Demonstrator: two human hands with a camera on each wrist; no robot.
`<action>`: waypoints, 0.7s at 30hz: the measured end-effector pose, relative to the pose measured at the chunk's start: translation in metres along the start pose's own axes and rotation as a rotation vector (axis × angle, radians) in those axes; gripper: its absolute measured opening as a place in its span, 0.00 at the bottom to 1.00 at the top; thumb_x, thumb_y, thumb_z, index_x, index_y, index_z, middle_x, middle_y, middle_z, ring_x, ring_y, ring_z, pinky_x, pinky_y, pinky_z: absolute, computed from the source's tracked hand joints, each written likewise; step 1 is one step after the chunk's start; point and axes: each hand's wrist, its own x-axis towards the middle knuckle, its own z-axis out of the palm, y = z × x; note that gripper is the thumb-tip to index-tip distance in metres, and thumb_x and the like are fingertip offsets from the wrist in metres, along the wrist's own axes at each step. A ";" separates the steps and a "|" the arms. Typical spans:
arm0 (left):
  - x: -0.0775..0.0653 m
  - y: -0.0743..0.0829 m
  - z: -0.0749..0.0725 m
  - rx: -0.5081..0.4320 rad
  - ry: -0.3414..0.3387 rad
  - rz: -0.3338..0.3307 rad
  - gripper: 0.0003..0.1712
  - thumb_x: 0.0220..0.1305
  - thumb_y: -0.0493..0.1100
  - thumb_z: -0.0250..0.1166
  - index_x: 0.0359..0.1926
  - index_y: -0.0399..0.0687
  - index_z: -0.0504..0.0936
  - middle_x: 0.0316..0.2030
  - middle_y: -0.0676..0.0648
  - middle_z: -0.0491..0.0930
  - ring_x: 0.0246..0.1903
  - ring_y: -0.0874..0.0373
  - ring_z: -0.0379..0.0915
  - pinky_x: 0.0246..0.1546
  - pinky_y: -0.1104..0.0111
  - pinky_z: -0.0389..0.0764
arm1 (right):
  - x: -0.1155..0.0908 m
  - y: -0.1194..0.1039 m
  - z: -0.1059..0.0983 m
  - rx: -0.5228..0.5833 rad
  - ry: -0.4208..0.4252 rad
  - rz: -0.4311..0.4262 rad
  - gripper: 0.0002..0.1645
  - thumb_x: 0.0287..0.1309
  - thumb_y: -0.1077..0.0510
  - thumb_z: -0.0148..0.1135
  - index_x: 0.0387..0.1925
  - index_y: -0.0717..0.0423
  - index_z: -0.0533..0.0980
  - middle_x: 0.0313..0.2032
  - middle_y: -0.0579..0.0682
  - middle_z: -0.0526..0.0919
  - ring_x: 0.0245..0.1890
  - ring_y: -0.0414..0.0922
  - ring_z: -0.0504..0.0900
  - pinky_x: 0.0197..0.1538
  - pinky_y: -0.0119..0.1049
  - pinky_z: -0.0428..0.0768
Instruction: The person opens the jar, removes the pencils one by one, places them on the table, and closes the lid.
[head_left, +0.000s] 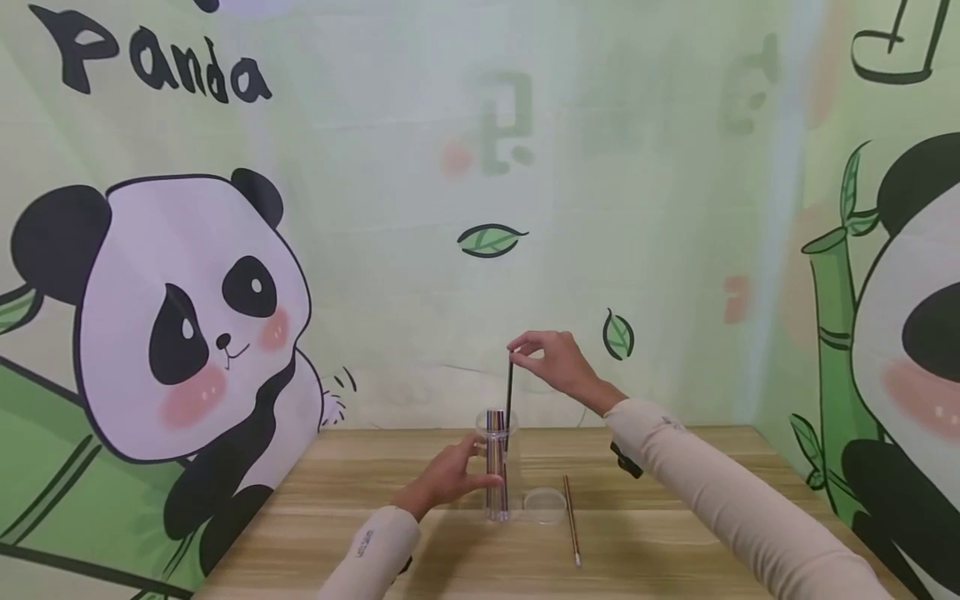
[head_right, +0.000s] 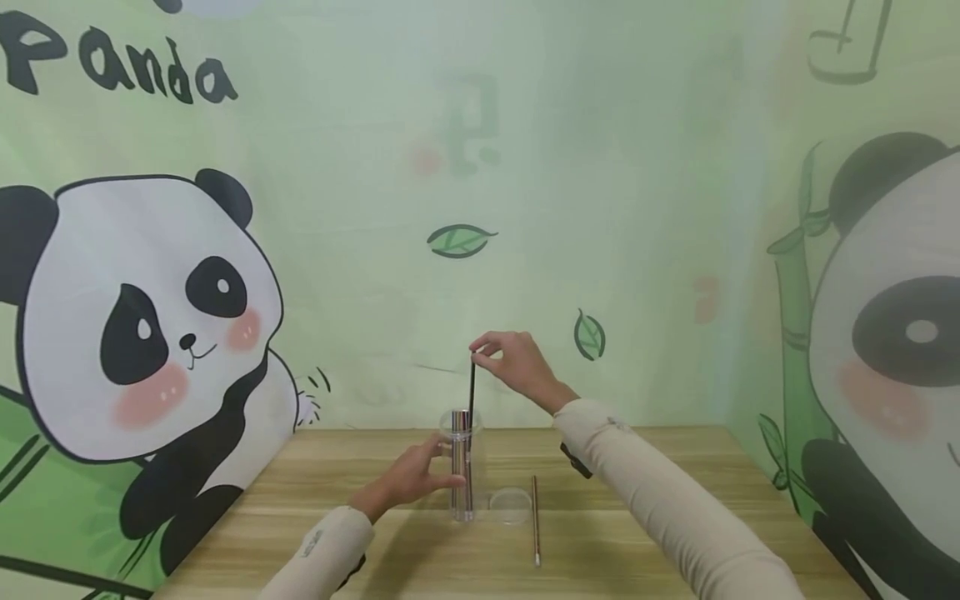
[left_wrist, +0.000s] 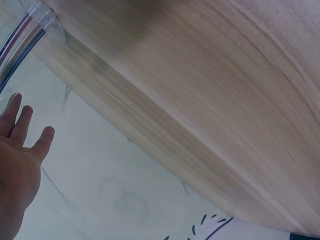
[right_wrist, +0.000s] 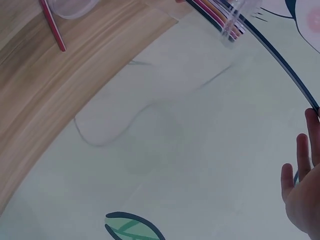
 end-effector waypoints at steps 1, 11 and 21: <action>0.000 0.000 0.000 -0.002 -0.004 -0.007 0.40 0.64 0.57 0.75 0.67 0.44 0.67 0.61 0.34 0.80 0.65 0.36 0.74 0.63 0.43 0.75 | 0.001 0.000 -0.002 0.001 0.004 0.001 0.11 0.67 0.58 0.71 0.47 0.58 0.86 0.40 0.53 0.91 0.44 0.51 0.90 0.53 0.51 0.84; 0.001 0.006 -0.002 0.008 -0.017 -0.033 0.40 0.65 0.56 0.74 0.69 0.45 0.67 0.63 0.34 0.79 0.66 0.37 0.73 0.63 0.42 0.74 | 0.015 -0.004 -0.024 -0.018 0.040 0.020 0.12 0.67 0.57 0.70 0.49 0.58 0.86 0.41 0.54 0.91 0.45 0.51 0.89 0.53 0.50 0.84; 0.001 0.003 -0.001 -0.001 -0.017 -0.039 0.41 0.63 0.55 0.75 0.70 0.46 0.66 0.63 0.34 0.78 0.66 0.36 0.73 0.63 0.41 0.74 | 0.022 -0.002 -0.040 -0.042 0.074 0.014 0.11 0.67 0.57 0.70 0.48 0.57 0.87 0.40 0.54 0.91 0.45 0.51 0.89 0.49 0.48 0.83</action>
